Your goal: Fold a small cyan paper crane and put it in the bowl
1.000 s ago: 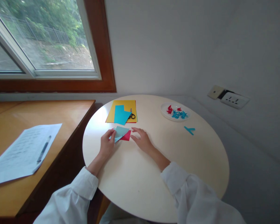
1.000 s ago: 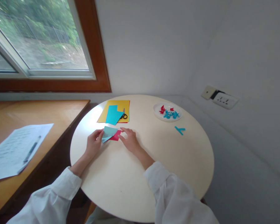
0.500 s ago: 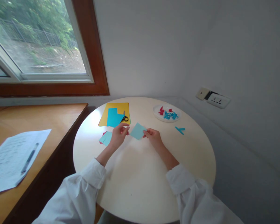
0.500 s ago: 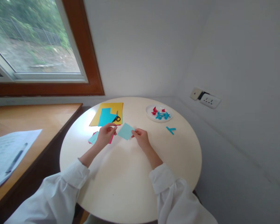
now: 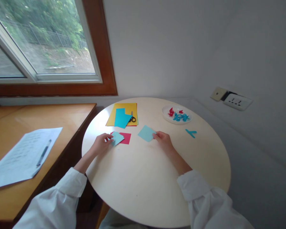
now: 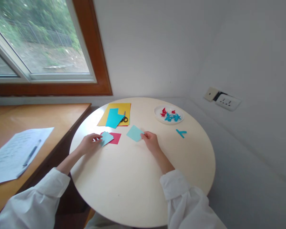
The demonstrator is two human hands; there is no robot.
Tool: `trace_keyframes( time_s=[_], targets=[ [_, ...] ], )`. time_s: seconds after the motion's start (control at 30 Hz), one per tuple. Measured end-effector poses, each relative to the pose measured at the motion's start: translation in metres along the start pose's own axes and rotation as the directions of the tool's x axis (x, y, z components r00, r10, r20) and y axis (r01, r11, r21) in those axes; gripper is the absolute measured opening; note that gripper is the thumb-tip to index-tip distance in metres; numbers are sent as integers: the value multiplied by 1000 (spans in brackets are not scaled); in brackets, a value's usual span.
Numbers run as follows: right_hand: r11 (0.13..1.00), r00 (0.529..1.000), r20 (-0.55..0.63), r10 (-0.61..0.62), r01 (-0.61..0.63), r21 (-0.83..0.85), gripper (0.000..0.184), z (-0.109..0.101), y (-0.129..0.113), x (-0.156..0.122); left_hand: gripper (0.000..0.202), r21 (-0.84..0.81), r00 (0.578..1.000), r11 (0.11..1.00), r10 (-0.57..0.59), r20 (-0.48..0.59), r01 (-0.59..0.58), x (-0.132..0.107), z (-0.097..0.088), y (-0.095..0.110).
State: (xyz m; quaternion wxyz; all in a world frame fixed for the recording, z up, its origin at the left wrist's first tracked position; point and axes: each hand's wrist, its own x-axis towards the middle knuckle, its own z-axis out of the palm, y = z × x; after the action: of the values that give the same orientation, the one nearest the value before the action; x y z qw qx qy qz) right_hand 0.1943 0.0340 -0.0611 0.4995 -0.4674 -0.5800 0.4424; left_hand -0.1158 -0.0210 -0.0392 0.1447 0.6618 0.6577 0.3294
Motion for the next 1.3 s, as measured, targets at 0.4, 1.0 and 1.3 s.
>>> trace_keyframes(
  time_s=[0.4, 1.0, 1.3],
  targets=[
    [999, 1000, -2, 15, -15, -33, 26, -1, 2, -1, 19, 295, 998, 954, 44, 42, -54, -7, 11, 0],
    [997, 1000, 7, 24, -24, 69, 30, -1, -6, -2, 11, -377, 713, 922, 322, 623, -87, -31, 26, 99],
    [990, 992, -127, -8, 26, 140, 27, -6, -6, 2, 31, -536, 992, 839, -26, 125, 90, 22, 90, 122]
  ],
)
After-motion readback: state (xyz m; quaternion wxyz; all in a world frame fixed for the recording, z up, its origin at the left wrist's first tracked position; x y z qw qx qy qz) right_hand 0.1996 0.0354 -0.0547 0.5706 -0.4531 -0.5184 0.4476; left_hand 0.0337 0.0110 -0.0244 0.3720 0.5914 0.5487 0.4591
